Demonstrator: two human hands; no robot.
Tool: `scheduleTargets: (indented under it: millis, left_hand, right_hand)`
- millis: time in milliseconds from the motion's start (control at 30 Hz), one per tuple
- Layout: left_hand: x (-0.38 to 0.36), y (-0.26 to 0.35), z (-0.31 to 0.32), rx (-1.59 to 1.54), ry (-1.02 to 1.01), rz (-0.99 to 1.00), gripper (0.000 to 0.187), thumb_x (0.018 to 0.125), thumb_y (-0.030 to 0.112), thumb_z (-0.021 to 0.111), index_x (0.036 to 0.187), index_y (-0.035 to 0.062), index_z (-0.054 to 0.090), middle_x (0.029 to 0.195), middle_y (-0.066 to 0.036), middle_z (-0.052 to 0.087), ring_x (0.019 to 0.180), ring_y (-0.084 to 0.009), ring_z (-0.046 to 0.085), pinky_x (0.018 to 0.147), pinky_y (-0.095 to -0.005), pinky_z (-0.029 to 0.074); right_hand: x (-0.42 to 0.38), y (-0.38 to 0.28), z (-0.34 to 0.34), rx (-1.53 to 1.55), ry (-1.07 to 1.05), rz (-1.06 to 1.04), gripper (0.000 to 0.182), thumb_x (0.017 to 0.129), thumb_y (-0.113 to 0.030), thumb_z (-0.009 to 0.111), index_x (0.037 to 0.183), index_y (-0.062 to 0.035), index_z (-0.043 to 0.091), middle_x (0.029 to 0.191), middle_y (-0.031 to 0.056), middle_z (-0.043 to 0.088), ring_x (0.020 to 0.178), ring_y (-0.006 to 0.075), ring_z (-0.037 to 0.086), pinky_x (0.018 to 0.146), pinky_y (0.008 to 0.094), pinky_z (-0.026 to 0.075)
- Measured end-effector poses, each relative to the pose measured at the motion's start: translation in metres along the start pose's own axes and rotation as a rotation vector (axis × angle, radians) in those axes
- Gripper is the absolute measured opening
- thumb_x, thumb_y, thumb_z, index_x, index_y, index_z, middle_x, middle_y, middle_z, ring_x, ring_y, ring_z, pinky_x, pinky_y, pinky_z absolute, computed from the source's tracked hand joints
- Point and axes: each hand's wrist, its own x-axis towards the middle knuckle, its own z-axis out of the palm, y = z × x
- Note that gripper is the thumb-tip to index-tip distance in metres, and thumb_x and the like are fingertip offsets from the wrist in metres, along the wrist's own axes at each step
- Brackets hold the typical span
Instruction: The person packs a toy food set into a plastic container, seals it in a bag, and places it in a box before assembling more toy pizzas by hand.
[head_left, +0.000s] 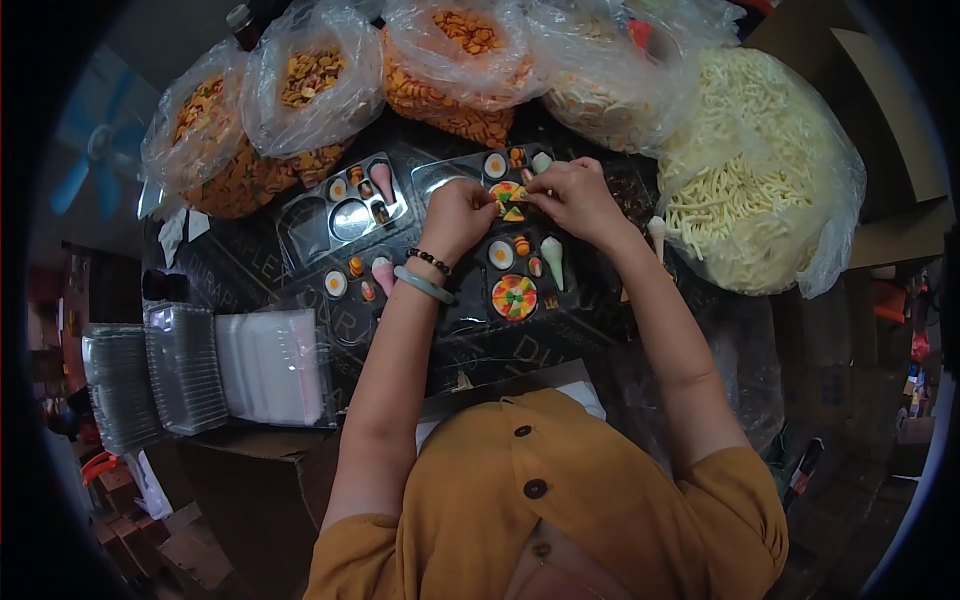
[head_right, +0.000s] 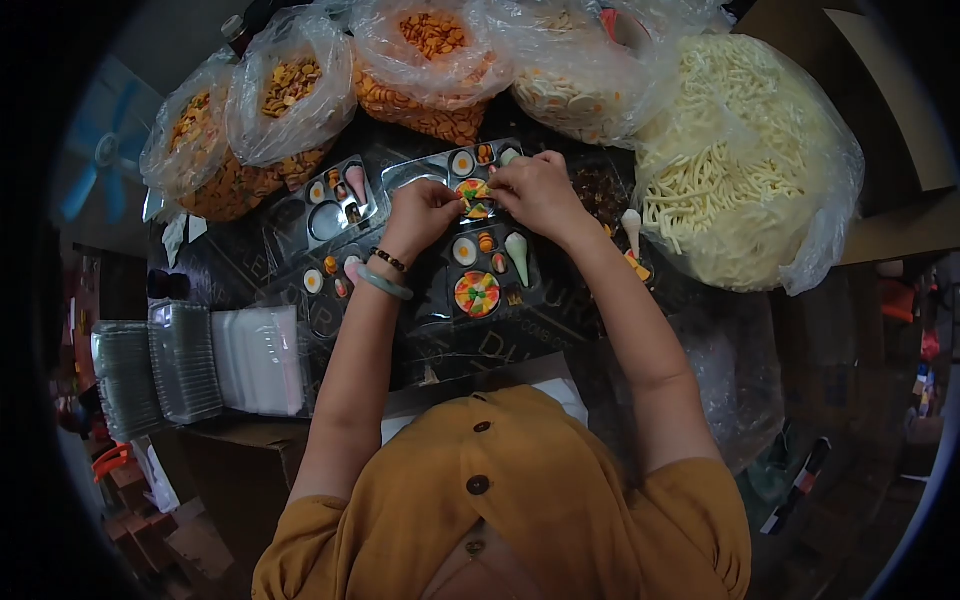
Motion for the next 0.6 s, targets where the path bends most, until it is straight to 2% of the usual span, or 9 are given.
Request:
scheduleTargets:
  millis: [100,167,267,400,467,533,600]
  left_hand:
    - [0.002,0.001,0.003,-0.068,0.027,-0.008,0.018,0.066,0.015,0.071,0.076,0.0001,0.068,0.07,-0.015,0.062,0.065,-0.0276,0.062,0.062,-0.0345,0.05]
    - [0.004,0.008,-0.001,-0.022,-0.033,-0.096,0.018,0.066,0.015,0.072,0.074,-0.0002,0.068,0.064,-0.01,0.061,0.055,-0.0176,0.059,0.053,-0.0288,0.046]
    - [0.007,0.003,0.003,0.049,-0.002,-0.034,0.015,0.065,0.012,0.07,0.071,-0.0004,0.065,0.062,-0.009,0.06,0.055,-0.0168,0.058,0.053,-0.0282,0.046]
    - [0.007,0.002,0.012,-0.01,0.089,-0.031,0.013,0.065,0.01,0.067,0.072,-0.0004,0.062,0.063,-0.009,0.059,0.056,-0.017,0.057,0.053,-0.0281,0.045]
    - [0.004,0.002,0.013,-0.1,0.146,-0.019,0.013,0.065,0.011,0.063,0.073,0.0003,0.061,0.067,-0.015,0.06,0.065,-0.0296,0.061,0.061,-0.0341,0.049]
    - [0.005,-0.005,0.013,-0.159,0.117,-0.041,0.016,0.065,0.011,0.065,0.076,0.0004,0.062,0.069,-0.015,0.061,0.064,-0.0282,0.061,0.062,-0.033,0.049]
    - [0.007,-0.01,0.01,-0.334,-0.055,-0.149,0.018,0.064,0.013,0.068,0.077,0.0009,0.064,0.074,-0.015,0.062,0.066,-0.0265,0.061,0.061,-0.0325,0.048]
  right_hand:
    - [0.001,0.001,-0.002,-0.005,-0.057,-0.07,0.009,0.074,-0.019,0.067,0.08,-0.0127,0.069,0.078,0.0025,0.06,0.083,0.0194,0.058,0.085,0.0388,0.032]
    - [0.002,-0.006,-0.002,-0.029,-0.181,-0.087,0.009,0.074,-0.021,0.067,0.077,-0.0125,0.069,0.079,0.0031,0.058,0.085,0.0192,0.057,0.087,0.0399,0.031]
    - [0.002,-0.012,0.002,-0.105,-0.156,-0.094,0.008,0.075,-0.019,0.066,0.073,-0.0108,0.068,0.078,0.0042,0.057,0.086,0.0199,0.057,0.089,0.0419,0.03]
    - [0.0,-0.019,0.005,-0.224,-0.076,-0.044,0.005,0.073,-0.015,0.066,0.073,-0.0102,0.065,0.077,0.0032,0.056,0.084,0.019,0.056,0.091,0.0409,0.029]
    - [0.001,-0.013,0.008,-0.117,-0.059,-0.032,0.005,0.073,-0.015,0.066,0.073,-0.0102,0.065,0.077,0.0035,0.056,0.084,0.0195,0.056,0.091,0.0415,0.03]
    - [0.002,-0.01,0.007,-0.009,-0.042,-0.018,0.005,0.072,-0.015,0.066,0.073,-0.0101,0.065,0.077,0.0037,0.057,0.084,0.0199,0.056,0.091,0.0422,0.03]
    - [0.003,-0.009,0.005,-0.003,-0.134,-0.039,0.01,0.073,-0.019,0.066,0.074,-0.0089,0.067,0.08,0.0055,0.058,0.087,0.0219,0.058,0.092,0.0455,0.029]
